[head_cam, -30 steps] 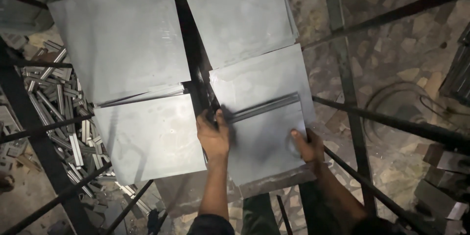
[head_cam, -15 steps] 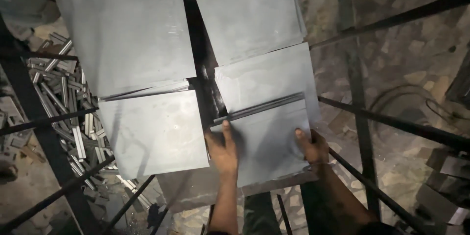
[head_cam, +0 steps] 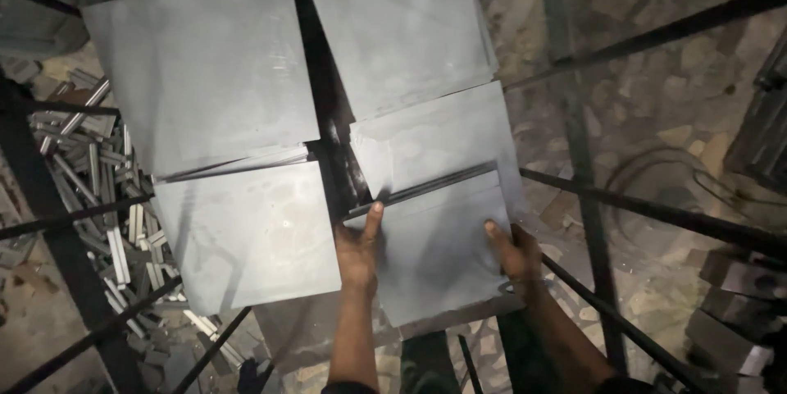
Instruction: Picking up square metal plates from stacks and placing them onto a production surface or machine.
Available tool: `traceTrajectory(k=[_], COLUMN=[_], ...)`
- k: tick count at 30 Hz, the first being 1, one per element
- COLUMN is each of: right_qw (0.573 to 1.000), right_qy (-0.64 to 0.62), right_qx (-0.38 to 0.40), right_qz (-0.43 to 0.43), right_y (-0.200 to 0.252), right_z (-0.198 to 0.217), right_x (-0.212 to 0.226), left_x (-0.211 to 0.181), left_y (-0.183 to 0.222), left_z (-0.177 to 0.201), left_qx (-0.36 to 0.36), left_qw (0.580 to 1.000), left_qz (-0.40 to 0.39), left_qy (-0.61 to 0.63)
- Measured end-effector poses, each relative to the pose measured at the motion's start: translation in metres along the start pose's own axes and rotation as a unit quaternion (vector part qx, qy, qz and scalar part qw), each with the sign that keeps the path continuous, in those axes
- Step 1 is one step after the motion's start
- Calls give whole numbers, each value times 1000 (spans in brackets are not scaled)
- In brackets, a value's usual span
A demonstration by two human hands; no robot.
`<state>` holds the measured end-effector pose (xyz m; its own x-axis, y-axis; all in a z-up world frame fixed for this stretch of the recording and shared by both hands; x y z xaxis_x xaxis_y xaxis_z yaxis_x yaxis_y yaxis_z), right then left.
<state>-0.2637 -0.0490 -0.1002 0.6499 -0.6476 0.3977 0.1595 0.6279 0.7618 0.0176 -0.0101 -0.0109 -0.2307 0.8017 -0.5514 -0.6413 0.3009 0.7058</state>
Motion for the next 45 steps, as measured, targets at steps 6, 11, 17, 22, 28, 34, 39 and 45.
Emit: traceTrajectory(k=[6, 11, 17, 22, 28, 34, 39, 45], right_qw=[992, 969, 991, 992, 990, 964, 902, 864], right_qy=[-84, -222, -64, -26, 18, 105, 220, 273], right_qx=[10, 5, 38, 85, 139, 236, 326, 340], right_qz=[-90, -106, -113, -84, -22, 69, 181, 253], right_y=[67, 96, 211, 307, 339, 369, 379, 363], right_z=[14, 33, 73, 115, 142, 183, 208, 204], right_x=[66, 22, 67, 88, 37, 45, 39, 2], left_x=[-28, 40, -11, 42, 37, 77, 155, 238], left_y=[34, 43, 143, 188, 299, 399, 487, 562], left_z=[21, 60, 141, 192, 226, 220, 171, 108], left_qx=[39, 41, 41, 5, -26, -105, -220, -328], left_qw=[996, 999, 980, 992, 983, 968, 911, 828], left_qz=[77, -22, 174, 93, 178, 192, 184, 200], left_qy=[23, 24, -91, -89, 26, 126, 296, 410])
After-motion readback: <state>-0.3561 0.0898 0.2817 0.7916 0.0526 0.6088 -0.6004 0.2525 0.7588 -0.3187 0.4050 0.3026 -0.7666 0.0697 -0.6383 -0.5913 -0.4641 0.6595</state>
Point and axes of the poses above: each hand's wrist, its own y-axis away from the middle knuckle, its own z-axis out of the back of the hand, x = y × z, the point moved 2 cm from there along -y, towards the middle knuckle, and after that the axes turned 7 degrees about -y, right-handed, at the moved point
